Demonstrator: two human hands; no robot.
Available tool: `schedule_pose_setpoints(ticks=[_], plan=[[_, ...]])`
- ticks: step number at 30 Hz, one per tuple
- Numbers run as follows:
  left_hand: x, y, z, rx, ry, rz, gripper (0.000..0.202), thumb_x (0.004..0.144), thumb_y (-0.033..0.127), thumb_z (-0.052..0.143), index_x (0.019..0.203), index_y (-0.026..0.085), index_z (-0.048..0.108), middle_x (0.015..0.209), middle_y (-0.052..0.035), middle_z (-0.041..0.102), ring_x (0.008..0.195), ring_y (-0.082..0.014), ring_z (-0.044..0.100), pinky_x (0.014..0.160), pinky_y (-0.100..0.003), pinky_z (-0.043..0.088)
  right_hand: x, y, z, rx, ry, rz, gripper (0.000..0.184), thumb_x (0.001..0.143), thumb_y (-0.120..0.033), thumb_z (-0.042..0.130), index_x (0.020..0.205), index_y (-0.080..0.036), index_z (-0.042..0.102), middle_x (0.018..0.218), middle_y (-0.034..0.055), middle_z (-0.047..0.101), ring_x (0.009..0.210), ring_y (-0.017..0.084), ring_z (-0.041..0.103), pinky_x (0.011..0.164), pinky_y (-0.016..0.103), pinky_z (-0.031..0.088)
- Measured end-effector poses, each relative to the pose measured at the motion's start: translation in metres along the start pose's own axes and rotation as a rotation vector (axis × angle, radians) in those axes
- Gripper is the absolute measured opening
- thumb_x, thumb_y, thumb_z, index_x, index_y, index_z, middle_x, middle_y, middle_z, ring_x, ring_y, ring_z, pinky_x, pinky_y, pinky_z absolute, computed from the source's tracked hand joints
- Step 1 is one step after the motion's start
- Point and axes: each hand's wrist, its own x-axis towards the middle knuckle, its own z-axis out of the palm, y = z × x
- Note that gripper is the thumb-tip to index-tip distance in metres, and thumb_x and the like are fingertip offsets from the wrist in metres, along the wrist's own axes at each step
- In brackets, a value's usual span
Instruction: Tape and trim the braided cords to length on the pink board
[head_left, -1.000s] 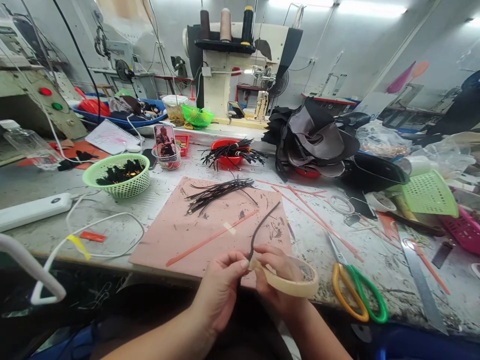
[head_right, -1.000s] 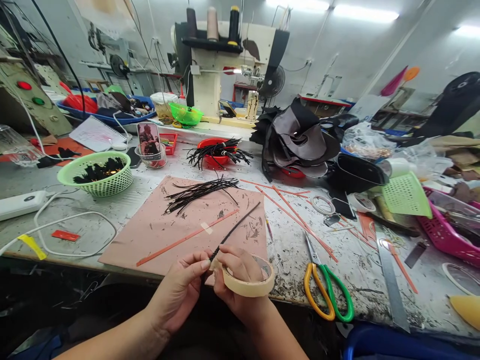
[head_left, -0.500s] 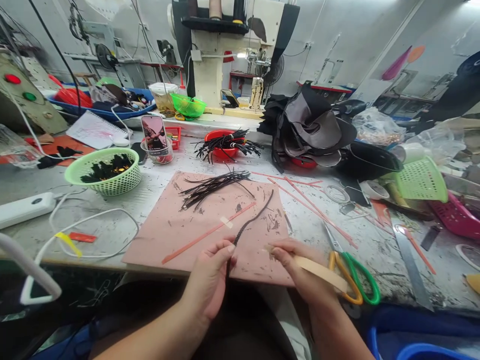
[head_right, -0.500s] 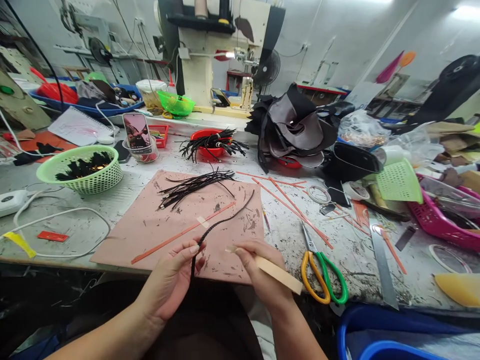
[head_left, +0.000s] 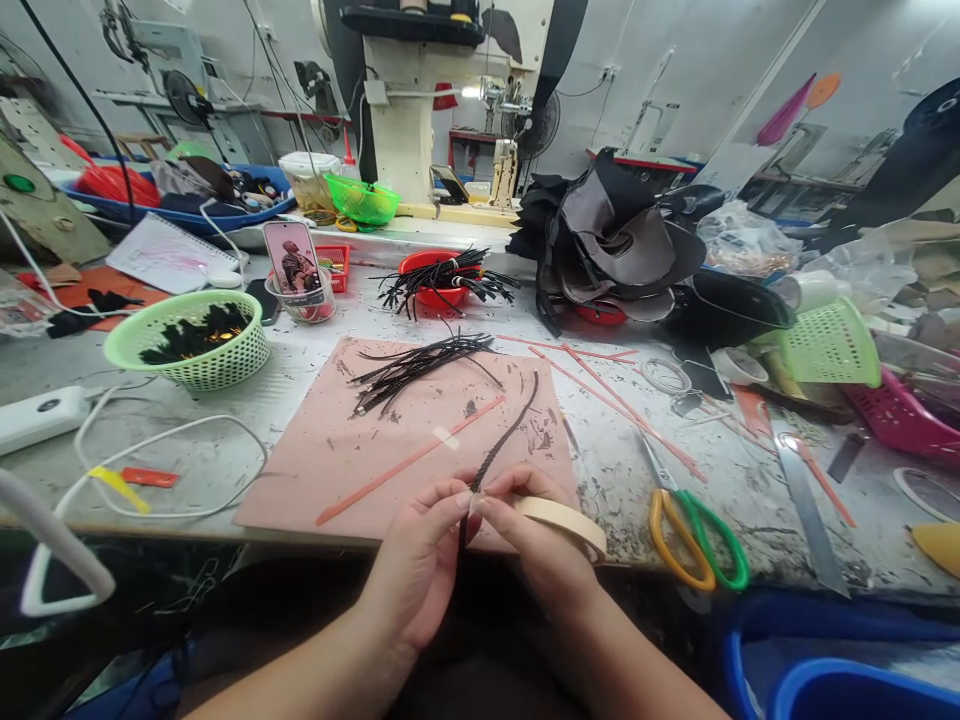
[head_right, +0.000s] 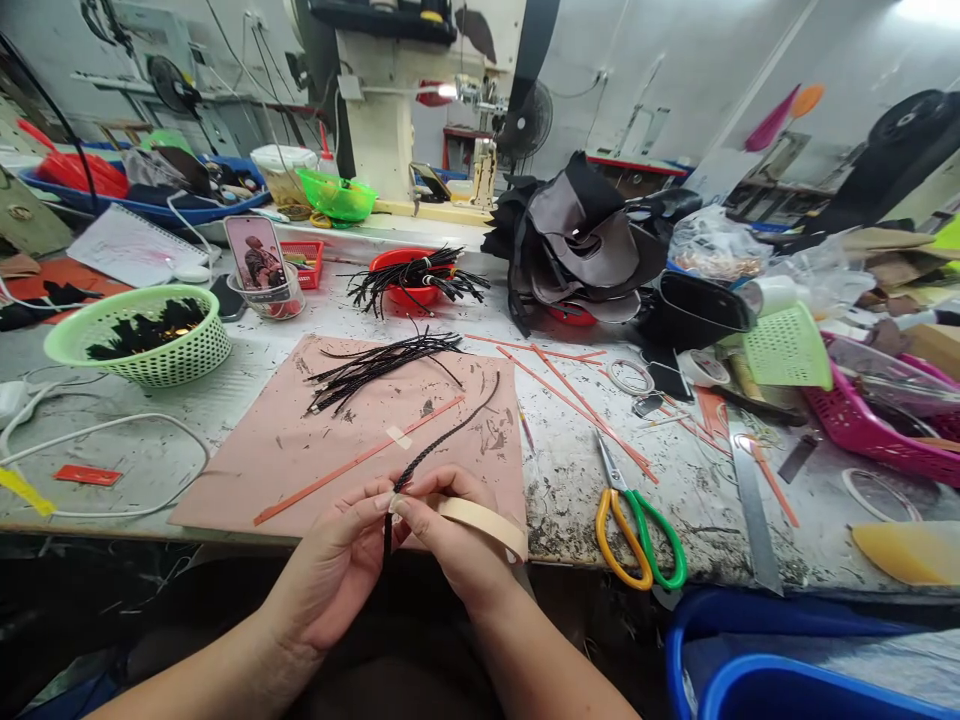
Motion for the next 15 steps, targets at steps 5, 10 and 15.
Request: schedule_pose_setpoints(ticks=[5, 10, 15], plan=[[-0.0004, 0.0009, -0.0006, 0.022, -0.022, -0.003, 0.008, 0.064, 0.016, 0.067, 0.058, 0.014, 0.061, 0.081, -0.0005, 0.053, 0.073, -0.0098, 0.047, 0.068, -0.021, 0.04, -0.0007, -0.0007, -0.0003, 0.013, 0.009, 0.009, 0.015, 0.06, -0.021, 0.071, 0.062, -0.019, 0.057, 0.06, -0.0046, 0.062, 0.05, 0.01, 0.059, 0.05, 0.021, 0.05], [-0.0009, 0.0012, -0.0002, 0.045, -0.007, -0.013, 0.009, 0.063, 0.017, 0.067, 0.057, 0.014, 0.061, 0.096, -0.0016, 0.053, 0.087, -0.0126, 0.048, 0.074, -0.022, 0.04, 0.0005, -0.002, 0.0004, -0.037, 0.021, -0.007, 0.014, 0.06, -0.02, 0.07, 0.061, -0.019, 0.056, 0.058, -0.0041, 0.061, 0.049, 0.01, 0.057, 0.048, 0.021, 0.048], [-0.0014, 0.0035, -0.0018, 0.135, -0.009, 0.052, 0.01, 0.062, 0.021, 0.07, 0.061, 0.015, 0.062, 0.097, -0.001, 0.055, 0.088, -0.0135, 0.049, 0.079, -0.024, 0.039, 0.0003, -0.0032, 0.0002, -0.16, 0.032, -0.021, 0.013, 0.061, -0.023, 0.068, 0.063, -0.019, 0.056, 0.056, -0.0035, 0.061, 0.052, 0.011, 0.057, 0.051, 0.022, 0.047]])
